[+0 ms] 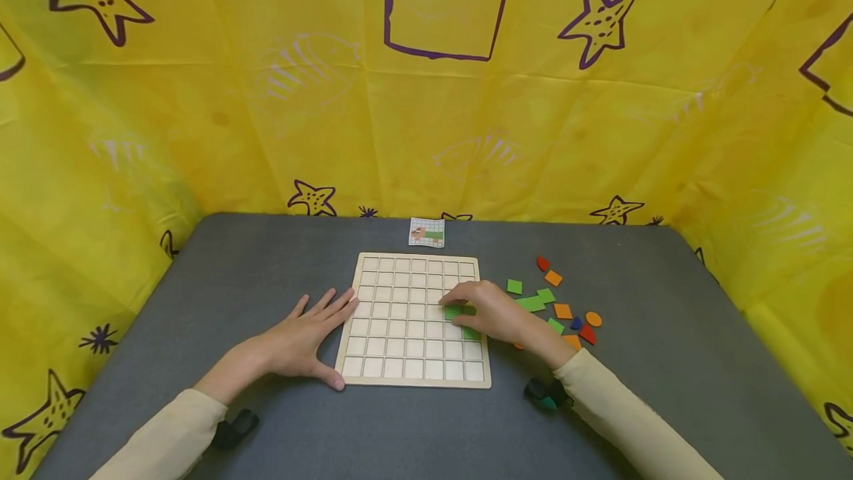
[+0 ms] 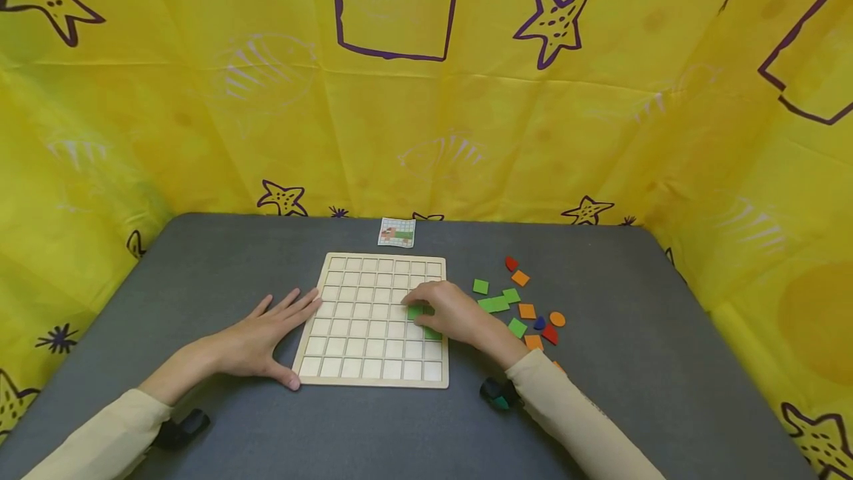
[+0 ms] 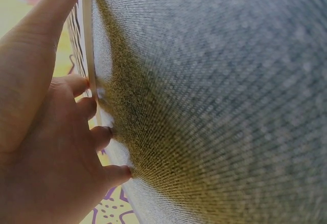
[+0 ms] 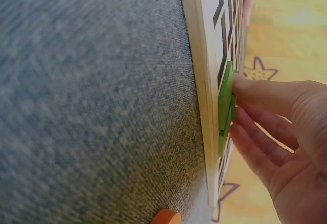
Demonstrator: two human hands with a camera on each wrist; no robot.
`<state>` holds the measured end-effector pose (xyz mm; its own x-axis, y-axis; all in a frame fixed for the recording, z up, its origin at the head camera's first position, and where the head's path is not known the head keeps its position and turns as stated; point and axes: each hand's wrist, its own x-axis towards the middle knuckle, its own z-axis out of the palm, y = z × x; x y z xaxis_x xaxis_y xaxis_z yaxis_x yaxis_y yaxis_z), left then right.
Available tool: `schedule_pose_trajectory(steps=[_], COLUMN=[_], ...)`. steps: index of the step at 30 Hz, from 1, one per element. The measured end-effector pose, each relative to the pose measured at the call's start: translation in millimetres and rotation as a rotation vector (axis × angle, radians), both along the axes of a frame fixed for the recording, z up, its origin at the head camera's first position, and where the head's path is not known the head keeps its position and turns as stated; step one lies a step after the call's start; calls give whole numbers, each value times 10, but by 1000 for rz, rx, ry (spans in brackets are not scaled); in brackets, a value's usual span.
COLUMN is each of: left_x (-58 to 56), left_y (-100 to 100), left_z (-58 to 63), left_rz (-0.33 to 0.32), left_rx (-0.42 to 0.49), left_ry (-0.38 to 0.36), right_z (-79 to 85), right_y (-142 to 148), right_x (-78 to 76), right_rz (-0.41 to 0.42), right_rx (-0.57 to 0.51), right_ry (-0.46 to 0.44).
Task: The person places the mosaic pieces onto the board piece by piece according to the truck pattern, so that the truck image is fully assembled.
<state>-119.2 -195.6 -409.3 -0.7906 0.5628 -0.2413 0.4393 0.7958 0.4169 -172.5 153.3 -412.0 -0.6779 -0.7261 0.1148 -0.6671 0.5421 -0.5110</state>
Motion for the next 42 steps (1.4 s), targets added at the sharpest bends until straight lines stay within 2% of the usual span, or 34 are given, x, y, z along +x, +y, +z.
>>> schedule_pose_trajectory(steps=[13,20,28,42], left_x=[4,3,7,9], left_y=[1,-3,0,12], left_z=[24,26,20,42], left_rz=[6,4,6,4], left_rx=[7,8,10,6], left_ry=[-16,-15,-13,-17], right_z=[20,91,118,111], right_y=[28,99,220,435], right_x=[5,12,-10,-35], right_rz=[10,4,-40,-86], right_rx=[-30,-48,-37,-98], right_ry=[-28,19,13,43])
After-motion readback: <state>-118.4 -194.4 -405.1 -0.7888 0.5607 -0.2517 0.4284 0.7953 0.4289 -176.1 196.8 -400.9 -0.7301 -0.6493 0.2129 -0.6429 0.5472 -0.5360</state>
